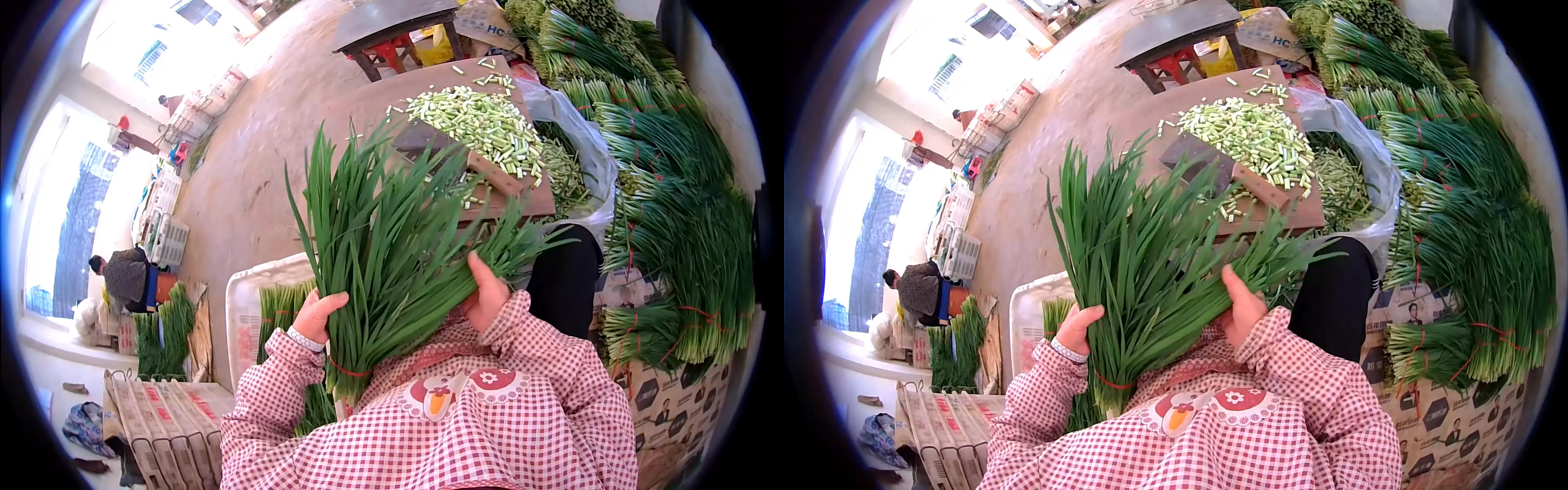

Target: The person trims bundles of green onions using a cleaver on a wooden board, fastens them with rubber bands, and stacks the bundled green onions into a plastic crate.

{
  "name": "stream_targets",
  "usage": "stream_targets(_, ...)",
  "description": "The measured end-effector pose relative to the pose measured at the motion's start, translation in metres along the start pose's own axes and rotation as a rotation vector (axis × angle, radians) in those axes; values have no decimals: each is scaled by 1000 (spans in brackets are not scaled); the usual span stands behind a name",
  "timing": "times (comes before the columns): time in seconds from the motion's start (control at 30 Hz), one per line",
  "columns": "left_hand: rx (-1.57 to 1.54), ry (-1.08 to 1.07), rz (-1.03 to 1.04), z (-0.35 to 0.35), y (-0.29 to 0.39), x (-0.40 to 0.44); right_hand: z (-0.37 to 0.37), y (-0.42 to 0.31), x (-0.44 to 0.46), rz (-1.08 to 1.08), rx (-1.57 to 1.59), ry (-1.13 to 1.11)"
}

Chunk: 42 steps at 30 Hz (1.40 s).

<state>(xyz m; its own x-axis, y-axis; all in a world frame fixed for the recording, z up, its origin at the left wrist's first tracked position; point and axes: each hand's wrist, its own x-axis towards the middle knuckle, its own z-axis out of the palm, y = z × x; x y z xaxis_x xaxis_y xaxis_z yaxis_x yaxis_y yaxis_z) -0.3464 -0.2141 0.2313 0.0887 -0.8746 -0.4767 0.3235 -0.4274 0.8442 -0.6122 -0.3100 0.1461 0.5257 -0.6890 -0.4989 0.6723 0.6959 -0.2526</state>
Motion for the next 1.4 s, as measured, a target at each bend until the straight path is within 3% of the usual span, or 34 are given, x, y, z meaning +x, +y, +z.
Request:
stream_targets(0.13, -86, 26, -41, 3, 3, 3, 20, -25, -15, -96, -74, 130)
stream_targets(0.2, -85, 35, -49, 5, 3, 5, 1, -43, -8, -244, -200, 40)
stream_targets(0.27, -80, 76, -37, 8, 2, 6, -3, -69, -11, -611, -405, 188)
stream_targets(0.3, -84, 113, -45, 12, 2, 6, 2, -83, -20, -792, -602, 386)
stream_targets(0.4, -60, 122, -47, 19, 3, 10, 11, -86, -37, -977, -648, 107)
stream_targets(0.47, -57, 128, -63, 25, 4, 12, 35, -57, -50, -620, -716, -199)
stream_targets(0.53, -40, 139, -57, 29, 5, 13, 55, -31, -48, -367, -1075, -372)
stream_targets(0.63, -44, 126, -30, 33, 3, 10, 46, -1, -17, -510, -1282, -412)
stream_targets(0.73, -78, 133, -18, 33, 1, 8, 47, 6, -12, -382, -1364, -467)
stream_targets(0.83, -58, 132, -23, 32, 1, 10, 59, 4, -17, -43, -1243, -402)
stream_targets(1.07, -76, 136, -5, 30, 2, 8, 51, 17, -12, -352, -1385, -515)
stream_targets(1.13, -80, 140, 6, 30, 0, 9, 54, 18, -10, -527, -1552, -553)
stream_targets(1.2, -66, 155, 16, 30, -1, 7, 58, 19, -12, -524, -1603, -568)
stream_targets(1.27, -61, 162, 19, 28, -2, 6, 59, 25, -16, -743, -1795, -614)
stream_targets(1.33, -53, 165, 22, 27, -2, 5, 54, 35, -17, -818, -1781, -598)
stream_targets(1.4, -59, 159, 0, 24, -2, 5, 53, 37, -19, -630, -1412, -511)
